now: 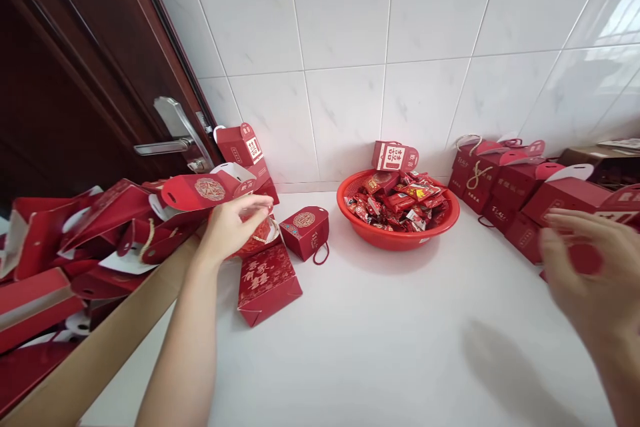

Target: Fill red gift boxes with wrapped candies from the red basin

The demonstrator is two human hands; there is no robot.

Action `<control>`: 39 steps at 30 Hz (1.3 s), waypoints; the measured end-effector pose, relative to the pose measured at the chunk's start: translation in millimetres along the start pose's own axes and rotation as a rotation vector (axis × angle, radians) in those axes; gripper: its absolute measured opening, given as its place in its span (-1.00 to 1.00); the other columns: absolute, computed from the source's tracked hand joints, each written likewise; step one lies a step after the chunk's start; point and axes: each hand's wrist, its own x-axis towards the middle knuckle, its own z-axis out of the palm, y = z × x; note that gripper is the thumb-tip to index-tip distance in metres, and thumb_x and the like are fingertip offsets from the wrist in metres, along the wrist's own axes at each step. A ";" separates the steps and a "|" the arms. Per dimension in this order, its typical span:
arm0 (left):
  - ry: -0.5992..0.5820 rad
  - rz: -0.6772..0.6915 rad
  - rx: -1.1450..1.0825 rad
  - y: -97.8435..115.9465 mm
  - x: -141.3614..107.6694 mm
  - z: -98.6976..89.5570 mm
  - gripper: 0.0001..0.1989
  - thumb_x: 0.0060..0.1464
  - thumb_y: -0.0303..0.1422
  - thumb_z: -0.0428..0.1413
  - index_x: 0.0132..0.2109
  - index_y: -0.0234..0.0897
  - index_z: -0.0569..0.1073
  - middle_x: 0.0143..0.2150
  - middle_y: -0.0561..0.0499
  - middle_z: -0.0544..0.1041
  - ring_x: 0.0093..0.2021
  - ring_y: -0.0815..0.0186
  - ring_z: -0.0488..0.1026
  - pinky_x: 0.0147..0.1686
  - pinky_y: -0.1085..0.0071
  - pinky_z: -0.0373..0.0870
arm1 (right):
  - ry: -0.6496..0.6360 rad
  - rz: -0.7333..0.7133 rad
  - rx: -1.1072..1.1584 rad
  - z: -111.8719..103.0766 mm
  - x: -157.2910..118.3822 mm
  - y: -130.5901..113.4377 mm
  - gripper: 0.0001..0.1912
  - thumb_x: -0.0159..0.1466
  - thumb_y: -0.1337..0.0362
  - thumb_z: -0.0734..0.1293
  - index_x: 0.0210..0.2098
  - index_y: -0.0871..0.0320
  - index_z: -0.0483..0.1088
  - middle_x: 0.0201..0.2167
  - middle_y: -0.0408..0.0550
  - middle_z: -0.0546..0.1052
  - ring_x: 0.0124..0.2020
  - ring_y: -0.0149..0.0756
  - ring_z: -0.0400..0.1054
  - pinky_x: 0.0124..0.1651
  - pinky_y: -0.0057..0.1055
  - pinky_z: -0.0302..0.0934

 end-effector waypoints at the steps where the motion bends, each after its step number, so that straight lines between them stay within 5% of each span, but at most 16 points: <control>1: 0.068 0.004 0.001 -0.9 -0.4 -2.0 -0.65 0.01 -0.12 0.18 -0.12 -0.21 0.60 -0.04 -0.10 0.66 -0.04 0.08 0.60 0.09 0.18 0.51 | -0.009 -0.062 0.106 6.5 1.6 -19.6 -0.85 0.36 0.21 0.26 -0.11 -0.02 0.43 -0.15 0.18 0.58 -0.09 0.07 0.50 0.02 0.02 0.35; 5: 0.114 0.009 0.040 1.0 -4.6 -9.4 -0.69 -0.01 -0.16 0.17 -0.16 -0.21 0.60 -0.06 -0.10 0.66 -0.07 0.10 0.60 0.05 0.22 0.52 | -0.232 -0.300 0.473 38.8 -8.4 -75.3 -0.83 0.37 0.32 0.24 -0.11 0.03 0.45 -0.12 0.12 0.59 -0.13 -0.09 0.54 -0.09 -0.16 0.44; 8: -0.190 -0.038 0.082 6.0 -16.4 -7.5 -0.61 0.04 -0.03 0.13 -0.15 -0.20 0.61 -0.09 -0.10 0.67 -0.05 0.07 0.60 0.02 0.24 0.51 | -0.398 -0.435 0.590 63.9 -27.2 -96.0 -0.79 0.38 0.37 0.19 -0.11 0.06 0.44 -0.10 0.13 0.59 -0.10 -0.13 0.54 -0.09 -0.22 0.45; 11: -0.557 -0.239 0.253 7.3 -31.5 3.1 -0.41 0.01 0.13 0.11 0.02 -0.17 0.59 0.03 -0.15 0.64 0.01 -0.01 0.58 -0.02 0.21 0.51 | -0.469 -0.494 0.652 85.0 -49.1 -104.5 -0.78 0.39 0.41 0.16 -0.13 0.08 0.41 -0.13 0.12 0.59 -0.17 -0.18 0.54 -0.18 -0.27 0.45; 16: -0.642 -0.524 0.587 4.8 -48.2 28.0 -0.22 0.10 0.20 -0.09 0.16 -0.32 0.50 0.22 -0.35 0.48 0.17 -0.18 0.46 0.00 0.10 0.45 | -0.542 -0.452 0.709 103.4 -77.3 -100.2 -0.79 0.38 0.44 0.16 -0.14 0.10 0.37 -0.15 0.10 0.56 -0.21 -0.23 0.53 -0.27 -0.35 0.42; 23: -0.987 -0.232 0.438 57.9 -89.7 49.3 -0.12 -0.08 0.01 0.19 0.35 -0.29 0.32 0.44 -0.26 0.19 0.43 -0.17 0.12 0.32 0.06 0.20 | -0.796 -0.198 0.758 111.6 -89.4 -93.3 -0.83 0.36 0.35 0.19 -0.13 0.11 0.39 -0.17 0.05 0.55 -0.41 -0.34 0.46 -0.38 -0.40 0.36; 26: -1.102 -0.027 0.288 80.9 -95.9 60.8 -0.17 -0.23 -0.21 0.27 0.29 -0.17 0.40 0.48 -0.15 0.14 0.43 -0.17 0.12 0.29 0.11 0.26 | -0.839 -0.128 0.769 113.5 -85.2 -90.1 -0.82 0.37 0.30 0.19 -0.14 0.12 0.41 -0.20 0.05 0.54 -0.41 -0.32 0.45 -0.35 -0.37 0.35; 29: -1.028 0.065 0.060 85.6 -79.8 71.4 -0.15 -0.25 -0.28 0.26 0.29 -0.20 0.38 0.49 -0.15 0.11 0.43 -0.16 0.09 0.32 0.10 0.20 | -0.797 -0.005 0.840 109.3 -70.0 -83.4 -0.75 0.40 0.18 0.17 -0.13 0.12 0.44 -0.25 0.03 0.55 -0.35 -0.26 0.45 -0.30 -0.35 0.34; 35: -1.033 -0.125 -0.989 63.9 -35.0 98.3 -0.32 -0.14 -0.23 0.11 0.20 -0.24 0.40 0.22 -0.15 0.48 0.15 -0.05 0.43 0.00 0.17 0.41 | -0.754 0.285 1.198 91.9 -38.8 -74.0 -0.48 0.41 -0.15 0.13 -0.08 0.09 0.50 -0.14 0.02 0.60 -0.09 -0.12 0.47 0.03 -0.23 0.34; 39: -1.031 -0.301 -1.381 52.9 -29.7 130.1 -0.35 -0.13 -0.24 0.04 0.17 -0.31 0.42 0.09 -0.18 0.56 0.03 -0.05 0.52 -0.09 0.17 0.41 | -0.781 0.449 1.379 90.2 -38.7 -74.0 -0.50 0.35 -0.19 0.21 -0.20 0.10 0.50 -0.26 -0.02 0.59 -0.29 -0.19 0.46 -0.15 -0.28 0.37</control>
